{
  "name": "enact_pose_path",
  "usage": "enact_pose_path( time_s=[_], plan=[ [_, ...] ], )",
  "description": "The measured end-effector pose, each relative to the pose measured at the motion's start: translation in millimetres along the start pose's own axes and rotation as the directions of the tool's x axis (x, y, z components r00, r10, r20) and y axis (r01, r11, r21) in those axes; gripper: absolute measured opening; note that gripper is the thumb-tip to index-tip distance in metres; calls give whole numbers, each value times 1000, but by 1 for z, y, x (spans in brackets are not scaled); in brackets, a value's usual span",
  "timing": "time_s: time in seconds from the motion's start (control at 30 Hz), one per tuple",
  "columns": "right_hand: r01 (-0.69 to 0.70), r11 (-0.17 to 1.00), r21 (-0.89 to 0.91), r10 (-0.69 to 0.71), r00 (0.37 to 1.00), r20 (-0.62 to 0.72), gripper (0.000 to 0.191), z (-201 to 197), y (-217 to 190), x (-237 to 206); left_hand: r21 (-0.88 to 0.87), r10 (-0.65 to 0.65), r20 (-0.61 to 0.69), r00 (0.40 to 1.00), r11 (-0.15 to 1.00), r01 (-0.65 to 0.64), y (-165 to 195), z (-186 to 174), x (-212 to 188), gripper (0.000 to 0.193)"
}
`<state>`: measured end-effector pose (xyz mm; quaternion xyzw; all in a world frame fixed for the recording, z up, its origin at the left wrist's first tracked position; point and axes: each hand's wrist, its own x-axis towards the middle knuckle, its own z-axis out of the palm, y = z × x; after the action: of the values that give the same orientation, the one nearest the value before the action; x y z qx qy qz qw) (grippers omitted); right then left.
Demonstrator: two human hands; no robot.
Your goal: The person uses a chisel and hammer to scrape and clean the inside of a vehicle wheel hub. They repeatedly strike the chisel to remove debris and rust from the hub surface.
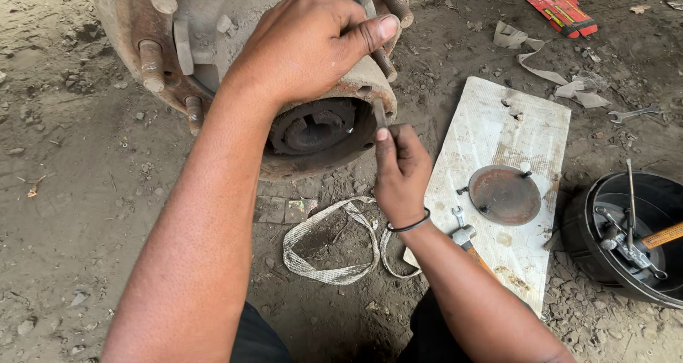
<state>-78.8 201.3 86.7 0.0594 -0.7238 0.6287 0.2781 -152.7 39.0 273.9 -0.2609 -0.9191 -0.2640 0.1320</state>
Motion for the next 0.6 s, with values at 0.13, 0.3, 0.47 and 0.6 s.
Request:
enact_pose_path(
  time_s=[0.13,0.3,0.47,0.6],
  plan=[
    [-155,986,66,153,988,36,25,3,-1,-1,-9,66,-33,997,998,-66,0,-1,0,50],
    [-6,998,70,2,999,50,20,8,-5,-3,-14,33,-16,999,999,-33,-1,-2,1,51],
    [1,987,162,-6,1000,30,28,8,-6,-7,-41,66,-40,997,997,-67,-2,0,1,52],
    [-192,957,220,193,981,15,26,6,-3,-5,-22,26,-18,1000,999,-26,-1,-1,0,56]
  ],
)
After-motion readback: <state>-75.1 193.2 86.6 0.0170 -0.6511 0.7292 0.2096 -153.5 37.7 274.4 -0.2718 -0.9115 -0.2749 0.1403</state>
